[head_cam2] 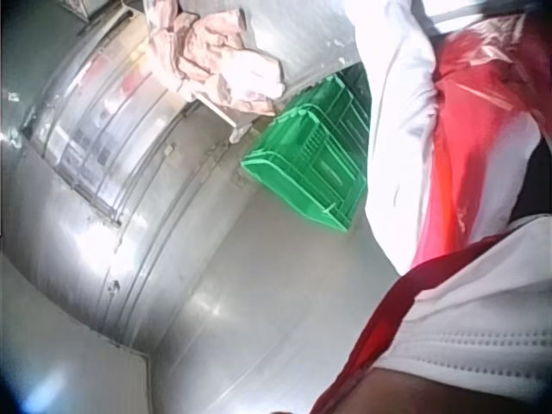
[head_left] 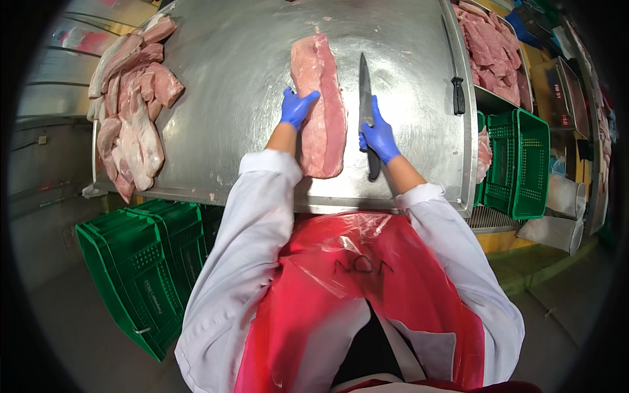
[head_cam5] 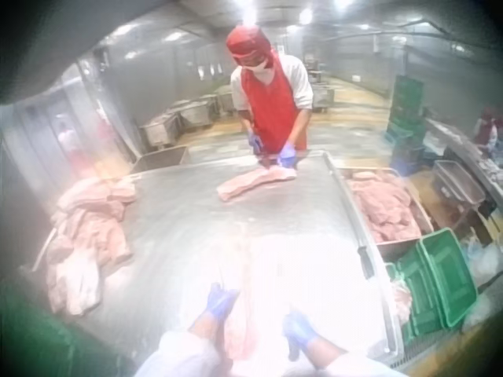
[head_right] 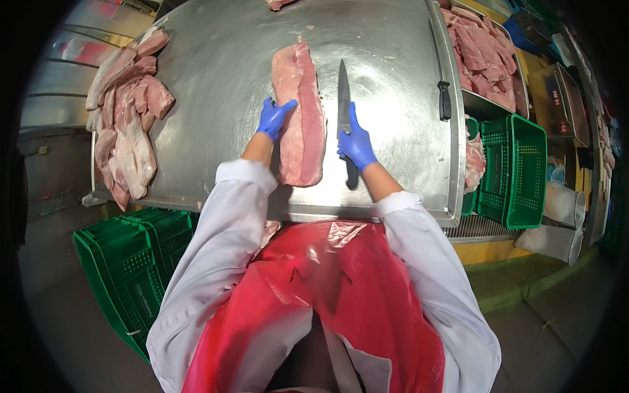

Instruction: The person uses a knife to trim fat and cut large pieces of raw meat on a stainless steel table. The person places the trimmed meat into green crates below the table.

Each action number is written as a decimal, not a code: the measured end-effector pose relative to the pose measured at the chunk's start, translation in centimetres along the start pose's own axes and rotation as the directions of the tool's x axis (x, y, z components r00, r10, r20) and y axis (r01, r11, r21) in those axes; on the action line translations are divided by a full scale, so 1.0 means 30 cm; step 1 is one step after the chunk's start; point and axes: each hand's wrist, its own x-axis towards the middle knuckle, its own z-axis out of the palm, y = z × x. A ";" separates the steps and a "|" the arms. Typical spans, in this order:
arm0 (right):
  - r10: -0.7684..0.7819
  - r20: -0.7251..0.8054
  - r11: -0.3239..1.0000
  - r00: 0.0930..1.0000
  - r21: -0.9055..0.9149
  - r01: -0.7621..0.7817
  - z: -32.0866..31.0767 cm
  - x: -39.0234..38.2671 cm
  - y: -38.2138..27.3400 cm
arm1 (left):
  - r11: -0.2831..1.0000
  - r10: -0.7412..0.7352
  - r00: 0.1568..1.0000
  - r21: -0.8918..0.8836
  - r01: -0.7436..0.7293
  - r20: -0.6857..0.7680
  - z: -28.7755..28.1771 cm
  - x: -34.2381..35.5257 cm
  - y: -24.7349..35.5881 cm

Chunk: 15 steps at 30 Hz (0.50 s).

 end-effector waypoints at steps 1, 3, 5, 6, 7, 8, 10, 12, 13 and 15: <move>-0.029 -0.011 0.999 1.000 0.014 0.029 0.038 0.048 0.018 | 0.989 -0.034 0.999 0.147 0.032 0.011 0.049 0.047 0.030; -0.011 -0.047 0.990 0.999 -0.141 0.005 0.084 0.083 0.016 | 0.895 -0.108 0.994 0.437 0.091 0.016 0.123 0.093 0.083; -0.054 -0.080 0.913 0.995 -0.408 0.016 0.078 0.113 0.031 | 0.900 -0.141 0.989 0.422 0.113 0.037 0.141 0.076 0.104; -0.058 -0.050 0.883 0.997 -0.469 0.027 0.055 0.124 0.036 | 0.900 -0.158 0.986 0.417 0.124 0.048 0.147 0.056 0.124; -0.062 -0.024 0.850 0.998 -0.526 0.040 0.040 0.138 0.042 | 0.892 -0.125 0.992 0.436 0.118 -0.011 0.162 0.032 0.146; -0.171 -0.057 0.824 0.984 -0.556 0.111 0.036 0.166 0.044 | 0.884 -0.091 0.993 0.453 0.113 -0.070 0.178 0.005 0.168; -0.374 -0.120 0.753 0.920 -0.619 0.225 0.022 0.209 0.042 | 0.870 -0.043 0.992 0.484 0.096 -0.119 0.211 -0.045 0.196; -0.158 -0.086 0.799 0.984 -0.596 0.076 0.034 0.231 -0.053 | 0.865 -0.020 0.989 0.494 0.089 -0.145 0.218 -0.064 0.212; -0.043 -0.065 0.810 0.997 -0.586 -0.003 0.053 0.227 -0.126 | 0.859 -0.024 0.987 0.502 0.102 -0.160 0.228 -0.065 0.215; -0.023 -0.088 0.679 0.996 -0.732 -0.049 0.077 0.221 -0.201 | 0.848 -0.028 0.984 0.517 0.117 -0.176 0.255 -0.064 0.221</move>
